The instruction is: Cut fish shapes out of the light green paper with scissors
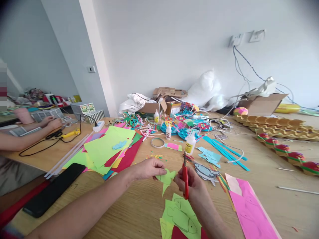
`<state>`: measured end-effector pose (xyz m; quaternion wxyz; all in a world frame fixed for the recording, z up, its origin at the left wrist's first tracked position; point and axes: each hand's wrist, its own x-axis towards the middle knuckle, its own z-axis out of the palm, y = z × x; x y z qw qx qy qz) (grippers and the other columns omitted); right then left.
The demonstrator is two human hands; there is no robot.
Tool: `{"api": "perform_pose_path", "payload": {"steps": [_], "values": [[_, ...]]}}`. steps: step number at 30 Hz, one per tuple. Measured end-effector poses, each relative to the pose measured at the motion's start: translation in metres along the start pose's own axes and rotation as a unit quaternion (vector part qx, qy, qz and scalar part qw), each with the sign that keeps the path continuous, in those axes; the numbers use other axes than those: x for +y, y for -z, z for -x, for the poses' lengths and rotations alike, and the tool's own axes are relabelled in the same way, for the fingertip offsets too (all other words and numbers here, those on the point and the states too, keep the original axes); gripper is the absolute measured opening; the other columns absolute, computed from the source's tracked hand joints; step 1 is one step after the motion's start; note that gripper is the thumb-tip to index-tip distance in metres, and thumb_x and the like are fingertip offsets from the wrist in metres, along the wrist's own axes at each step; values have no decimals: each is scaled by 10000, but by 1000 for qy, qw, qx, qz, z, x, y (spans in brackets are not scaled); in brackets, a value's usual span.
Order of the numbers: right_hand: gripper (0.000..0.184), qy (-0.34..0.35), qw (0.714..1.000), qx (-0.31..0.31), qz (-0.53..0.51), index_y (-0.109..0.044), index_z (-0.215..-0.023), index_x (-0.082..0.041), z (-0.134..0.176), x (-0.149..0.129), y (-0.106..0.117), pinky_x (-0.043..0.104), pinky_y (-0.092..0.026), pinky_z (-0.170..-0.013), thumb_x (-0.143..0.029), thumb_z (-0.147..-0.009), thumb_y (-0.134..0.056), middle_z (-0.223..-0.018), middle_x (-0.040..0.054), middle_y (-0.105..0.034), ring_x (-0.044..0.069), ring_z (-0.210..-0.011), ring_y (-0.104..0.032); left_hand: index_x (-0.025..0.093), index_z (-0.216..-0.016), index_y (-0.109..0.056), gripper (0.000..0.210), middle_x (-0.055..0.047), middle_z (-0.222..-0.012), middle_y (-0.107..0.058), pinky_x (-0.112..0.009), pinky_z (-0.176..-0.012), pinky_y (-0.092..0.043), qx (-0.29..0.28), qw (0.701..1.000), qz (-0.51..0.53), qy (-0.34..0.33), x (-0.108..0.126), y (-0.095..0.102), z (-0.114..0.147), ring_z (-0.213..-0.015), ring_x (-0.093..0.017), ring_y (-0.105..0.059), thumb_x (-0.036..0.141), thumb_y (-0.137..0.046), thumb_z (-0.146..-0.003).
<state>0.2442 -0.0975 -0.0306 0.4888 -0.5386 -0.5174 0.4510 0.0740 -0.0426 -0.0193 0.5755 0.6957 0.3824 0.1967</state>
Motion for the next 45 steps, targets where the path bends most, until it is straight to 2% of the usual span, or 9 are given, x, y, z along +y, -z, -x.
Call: {"api": "perform_pose_path", "payload": {"steps": [4, 9, 14, 19, 23, 26, 31, 35, 45], "values": [[211, 29, 999, 18, 25, -484, -656, -210, -3, 1, 3, 205, -326, -396, -316, -596, -656, -535, -57, -505, 99, -437, -424, 140, -617, -519, 184, 61, -563, -441, -190, -511, -383, 59, 997, -48, 19, 7, 25, 16, -540, -68, -449, 260, -521, -757], [180, 64, 996, 13, 58, -491, -647, -208, -5, 6, 4, 214, -337, -382, -296, -616, -645, -553, -42, -524, 110, -446, -451, 124, -750, -563, 104, 46, -631, -491, -202, -562, -417, 213, 965, -134, 76, 0, 98, 37, -586, -78, -494, 184, -499, -806], [167, 85, 993, -1, 78, -496, -651, -204, -4, 9, 4, 237, -387, -432, -296, -641, -635, -563, -35, -529, 135, -503, -499, 145, -1121, -523, 313, -83, -1098, -564, -386, -767, -501, 321, 906, -211, 178, -30, 166, 55, -916, -187, -577, 312, -512, -856], [148, 94, 991, -4, 95, -511, -668, -202, -8, 14, 6, 239, -385, -427, -297, -671, -624, -580, -28, -532, 141, -514, -498, 149, -1139, -518, 329, -87, -1133, -552, -405, -793, -495, 348, 861, -286, 237, -49, 183, 66, -955, -203, -569, 314, -514, -854], [144, 104, 989, 5, 105, -511, -654, -205, -7, 12, 6, 249, -408, -454, -298, -668, -620, -573, -27, -539, 147, -519, -519, 159, -1159, -507, 343, -96, -1189, -522, -441, -847, -464, 368, 829, -376, 191, -37, 171, 66, -1020, -221, -540, 310, -518, -851], [165, 81, 991, 23, 106, -495, -668, -216, -1, 4, 5, 245, -392, -421, -328, -672, -616, -579, -17, -560, 153, -504, -528, 184, -1129, -538, 289, -96, -1256, -487, -392, -1007, -321, 337, 831, -429, 114, -12, 142, 58, -1168, -233, -444, 188, -472, -848], [221, 53, 995, 58, 67, -472, -764, -220, 3, -1, 6, 264, -440, -463, -367, -686, -617, -640, 2, -588, 173, -555, -574, 232, -1006, -615, 238, -18, -1045, -641, -247, -851, -416, 108, 880, -463, -20, 22, 57, 37, -980, -169, -571, 221, -491, -804], [166, 92, 988, 81, 90, -464, -765, -220, -3, 9, 9, 248, -411, -437, -332, -732, -581, -609, -30, -527, 144, -502, -519, 193, -1013, -614, 267, -78, -1024, -653, -286, -804, -433, -58, 861, -499, -78, 16, 5, 18, -963, -211, -586, 182, -515, -765], [153, 109, 968, 95, 205, -452, -782, -226, -15, -9, 37, 249, -410, -509, -350, -759, -538, -638, -34, -534, 146, -560, -525, 180, -973, -589, 261, -89, -1054, -597, -294, -744, -441, -112, 850, -508, -87, -10, -8, -16, -946, -221, -570, 183, -540, -716]]}}
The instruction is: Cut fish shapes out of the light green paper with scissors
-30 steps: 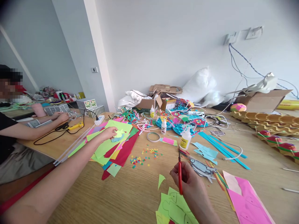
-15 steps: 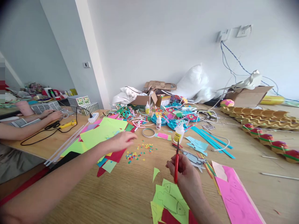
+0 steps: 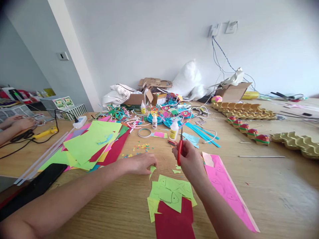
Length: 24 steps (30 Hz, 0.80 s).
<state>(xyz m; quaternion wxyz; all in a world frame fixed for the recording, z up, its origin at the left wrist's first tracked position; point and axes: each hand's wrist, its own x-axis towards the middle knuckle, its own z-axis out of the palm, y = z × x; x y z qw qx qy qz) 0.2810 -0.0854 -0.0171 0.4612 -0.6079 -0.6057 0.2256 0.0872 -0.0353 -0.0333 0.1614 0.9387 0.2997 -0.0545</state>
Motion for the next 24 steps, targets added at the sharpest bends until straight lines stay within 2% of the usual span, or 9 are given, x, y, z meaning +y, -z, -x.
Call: {"api": "perform_pose_path", "payload": {"steps": [6, 9, 12, 13, 15, 17, 18, 21, 24], "values": [[91, 18, 987, -77, 143, -514, -675, -220, 0, -5, 18, 239, -312, -464, -281, -708, -572, -525, -40, -516, 144, -492, -468, 175, -801, -587, 136, -63, -900, -611, -266, -644, -418, -22, 1000, 10, 0, 2, 2, -7, -795, -188, -569, 125, -540, -684], [103, 26, 969, -122, 212, -531, -581, -214, 13, -7, 20, 241, -255, -452, -210, -669, -583, -469, -30, -512, 142, -456, -440, 175, -695, -567, 92, -37, -801, -598, -255, -615, -394, -19, 999, 39, 1, 1, 3, -8, -732, -168, -542, 100, -527, -659], [85, 33, 952, -165, 257, -589, -599, -203, 35, -15, 16, 246, -225, -457, -139, -651, -568, -519, 18, -603, 172, -480, -510, 178, -684, -548, 68, 5, -690, -554, -231, -565, -363, 3, 996, 90, 18, -9, 9, -6, -650, -137, -502, 120, -521, -659], [84, 37, 943, -190, 271, -619, -627, -201, 43, -19, 13, 247, -223, -458, -133, -646, -574, -550, 36, -641, 194, -506, -551, 177, -694, -544, 67, 19, -659, -534, -221, -547, -353, 14, 993, 109, 29, -14, 12, -5, -626, -126, -488, 125, -519, -659], [147, 48, 891, -288, 347, -666, -711, -198, 61, -31, 4, 248, -215, -454, -119, -658, -554, -657, 73, -709, 242, -584, -634, 166, -700, -532, 85, 36, -628, -502, -205, -529, -341, 42, 987, 148, 52, -24, 20, -3, -604, -110, -470, 105, -510, -644], [225, 45, 855, -351, 380, -700, -803, -205, 76, -45, -9, 249, -216, -436, -108, -673, -544, -745, 87, -743, 278, -658, -682, 159, -740, -528, 106, 42, -628, -487, -197, -522, -339, 73, 978, 184, 71, -31, 26, -2, -597, -102, -460, 108, -494, -653], [233, 38, 837, -371, 399, -710, -812, -192, 82, -51, -17, 251, -225, -423, -103, -658, -561, -744, 96, -749, 293, -670, -693, 157, -773, -526, 125, 46, -630, -482, -193, -520, -339, 86, 973, 202, 75, -32, 28, -1, -594, -99, -457, 113, -486, -662], [234, 119, 803, -418, 408, -718, -856, -146, 93, -66, -39, 253, -279, -391, -90, -715, -540, -783, 112, -753, 278, -656, -709, 162, -843, -522, 185, 62, -611, -458, -176, -505, -326, 106, 960, 248, 76, -24, 29, -2, -570, -85, -436, 109, -486, -670], [237, 131, 794, -422, 418, -723, -835, -127, 98, -71, -55, 250, -325, -360, -53, -746, -516, -748, 124, -747, 270, -611, -709, 172, -848, -527, 208, 70, -606, -452, -165, -515, -316, 109, 951, 280, 66, -9, 26, -2, -573, -76, -421, 90, -499, -658]]}}
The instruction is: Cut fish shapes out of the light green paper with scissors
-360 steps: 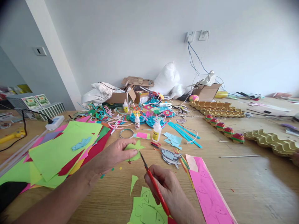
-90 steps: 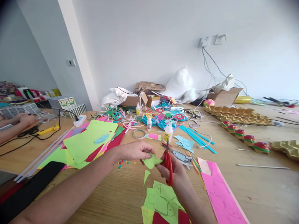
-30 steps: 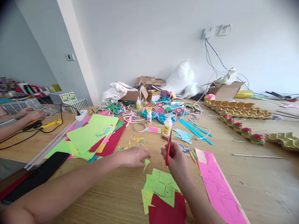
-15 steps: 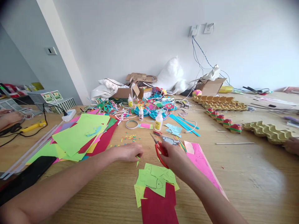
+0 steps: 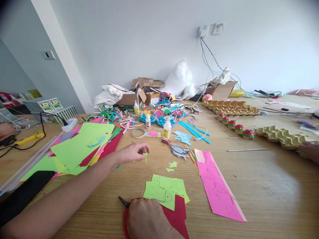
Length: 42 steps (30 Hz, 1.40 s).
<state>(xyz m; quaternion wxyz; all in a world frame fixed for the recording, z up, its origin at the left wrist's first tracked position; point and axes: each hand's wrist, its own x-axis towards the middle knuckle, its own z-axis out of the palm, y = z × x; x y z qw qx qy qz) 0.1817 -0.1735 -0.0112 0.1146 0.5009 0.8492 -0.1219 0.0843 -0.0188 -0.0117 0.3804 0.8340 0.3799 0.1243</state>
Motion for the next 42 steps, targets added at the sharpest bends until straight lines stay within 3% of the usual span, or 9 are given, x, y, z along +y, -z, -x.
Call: {"api": "perform_pose_path", "payload": {"steps": [8, 10, 11, 15, 20, 27, 32, 39, 42], "values": [[148, 17, 999, 47, -4, -726, -818, -134, -1, 1, -3, 319, -498, -497, -131, -737, -602, -821, 141, -731, 314, -757, -685, 175, -847, -569, 255, 71, -617, -423, -177, -533, -300, 3, 998, 59, -14, 9, -12, 6, -600, -80, -405, 72, -478, -633], [167, 10, 999, 34, -8, -722, -760, -167, 2, 21, 7, 282, -457, -490, -65, -685, -613, -761, 107, -735, 286, -701, -691, 177, -863, -591, 278, 69, -604, -421, -182, -521, -297, 2, 997, 76, -10, 6, -12, 7, -581, -82, -400, 76, -476, -630], [183, -51, 998, 42, -11, -716, -703, -174, 2, 37, 13, 265, -425, -475, -30, -647, -617, -705, 95, -731, 268, -644, -689, 174, -865, -602, 280, 69, -587, -422, -185, -514, -298, 0, 996, 86, -6, 4, -12, 7, -566, -83, -401, 82, -477, -632], [221, -139, 984, 106, -16, -689, -832, -171, -6, 111, 31, 285, -397, -555, -68, -748, -512, -832, 118, -721, 281, -781, -666, 145, -807, -629, 227, 55, -538, -466, -194, -516, -324, -4, 991, 133, 19, 2, -13, 9, -535, -85, -433, 96, -483, -640], [320, -132, 986, 93, -49, -660, -971, -179, -26, 165, 24, 259, -410, -661, -50, -702, -545, -960, 86, -699, 217, -855, -633, 134, -784, -641, 158, 29, -580, -530, -197, -542, -358, -2, 979, 201, 35, 2, -15, 12, -559, -85, -474, 150, -549, -657], [227, -111, 990, 73, -51, -674, -785, -175, -37, 173, 10, 278, -403, -688, -11, -699, -543, -925, 62, -686, 205, -842, -605, 138, -769, -634, 144, 12, -631, -565, -209, -597, -413, 11, 960, 276, 50, -1, -26, 11, -575, -77, -523, 186, -513, -707], [124, -117, 990, 69, -42, -623, -764, -147, -36, 177, 5, 316, -437, -705, -185, -848, -539, -838, 25, -649, 163, -770, -584, 171, -921, -553, 259, 53, -558, -554, -221, -553, -434, 37, 939, 334, 71, -3, -32, 9, -518, -89, -552, 159, -576, -664], [258, -137, 985, 92, -56, -645, -855, -179, -35, 179, 2, 249, -335, -586, -31, -695, -508, -863, 64, -678, 205, -784, -594, 174, -686, -449, 214, 45, -540, -559, -221, -521, -436, 39, 930, 357, 77, -7, -35, 8, -511, -99, -572, 267, -636, -640], [210, -130, 986, 90, -59, -653, -742, -182, -34, 179, 2, 248, -328, -594, -44, -691, -504, -838, 62, -681, 210, -787, -592, 169, -683, -465, 180, 39, -538, -565, -212, -513, -425, 36, 932, 353, 70, -8, -37, 7, -509, -90, -554, 251, -620, -642]]}}
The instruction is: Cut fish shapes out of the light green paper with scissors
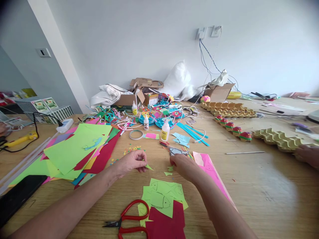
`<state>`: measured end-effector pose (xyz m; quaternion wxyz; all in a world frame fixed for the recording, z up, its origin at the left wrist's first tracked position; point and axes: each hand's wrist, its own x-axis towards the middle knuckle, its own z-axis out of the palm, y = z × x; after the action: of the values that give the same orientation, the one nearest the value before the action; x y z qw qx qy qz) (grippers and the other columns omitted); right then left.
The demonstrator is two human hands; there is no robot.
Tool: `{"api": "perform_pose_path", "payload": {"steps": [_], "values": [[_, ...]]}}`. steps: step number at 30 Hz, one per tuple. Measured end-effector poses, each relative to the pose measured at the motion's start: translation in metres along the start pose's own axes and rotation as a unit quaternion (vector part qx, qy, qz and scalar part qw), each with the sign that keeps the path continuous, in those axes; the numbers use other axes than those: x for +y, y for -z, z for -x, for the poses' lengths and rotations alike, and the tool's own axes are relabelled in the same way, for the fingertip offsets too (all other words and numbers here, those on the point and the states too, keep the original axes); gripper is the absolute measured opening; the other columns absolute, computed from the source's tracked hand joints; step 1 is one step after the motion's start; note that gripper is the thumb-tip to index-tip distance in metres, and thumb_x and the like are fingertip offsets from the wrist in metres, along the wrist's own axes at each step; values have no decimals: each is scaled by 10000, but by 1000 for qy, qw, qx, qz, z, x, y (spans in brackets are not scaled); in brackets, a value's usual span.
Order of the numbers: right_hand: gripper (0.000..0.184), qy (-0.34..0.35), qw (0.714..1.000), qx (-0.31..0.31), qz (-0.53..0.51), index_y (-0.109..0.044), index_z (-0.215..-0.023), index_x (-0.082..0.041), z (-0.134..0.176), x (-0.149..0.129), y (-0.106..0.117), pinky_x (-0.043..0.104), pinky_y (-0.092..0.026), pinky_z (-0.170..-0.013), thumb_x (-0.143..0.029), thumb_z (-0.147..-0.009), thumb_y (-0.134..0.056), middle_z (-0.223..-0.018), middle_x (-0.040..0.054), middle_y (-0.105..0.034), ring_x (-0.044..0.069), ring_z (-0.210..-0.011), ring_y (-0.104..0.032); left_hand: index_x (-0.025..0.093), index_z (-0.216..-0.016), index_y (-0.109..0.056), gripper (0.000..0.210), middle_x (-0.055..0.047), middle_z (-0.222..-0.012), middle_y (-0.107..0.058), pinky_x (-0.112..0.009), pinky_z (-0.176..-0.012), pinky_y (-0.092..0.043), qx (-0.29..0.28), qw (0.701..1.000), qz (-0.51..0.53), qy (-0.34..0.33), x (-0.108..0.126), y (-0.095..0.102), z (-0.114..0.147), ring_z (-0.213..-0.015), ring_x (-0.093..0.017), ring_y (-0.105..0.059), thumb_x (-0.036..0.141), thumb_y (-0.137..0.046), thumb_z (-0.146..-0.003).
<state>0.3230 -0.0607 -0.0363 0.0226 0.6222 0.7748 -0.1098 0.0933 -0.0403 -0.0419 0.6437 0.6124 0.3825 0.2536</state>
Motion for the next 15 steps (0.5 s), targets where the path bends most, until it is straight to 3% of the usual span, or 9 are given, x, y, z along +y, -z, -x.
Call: {"api": "perform_pose_path", "payload": {"steps": [3, 7, 15], "values": [[198, 2, 1000, -1, -2, -645, -695, -177, 1, 0, 2, 244, -331, -596, -47, -700, -495, -816, 62, -679, 200, -761, -591, 163, -677, -484, 144, 46, -523, -550, -202, -506, -410, 2, 1000, -7, -7, -1, 0, 0, -493, -74, -513, 221, -608, -631], [234, 0, 1000, 3, -2, -653, -800, -177, 1, -1, 3, 245, -330, -597, -39, -681, -504, -871, 71, -679, 210, -795, -591, 161, -664, -489, 114, 66, -496, -509, -192, -479, -383, 12, 1000, -13, -7, 2, -1, 1, -457, -59, -460, 207, -586, -622], [195, -1, 1000, 2, 4, -635, -686, -171, 2, 3, 1, 249, -323, -582, -52, -712, -483, -809, 73, -678, 206, -737, -586, 166, -662, -485, 126, 76, -472, -483, -177, -425, -316, 13, 1000, -17, 2, 6, -1, 4, -427, -54, -441, 240, -582, -633]]}}
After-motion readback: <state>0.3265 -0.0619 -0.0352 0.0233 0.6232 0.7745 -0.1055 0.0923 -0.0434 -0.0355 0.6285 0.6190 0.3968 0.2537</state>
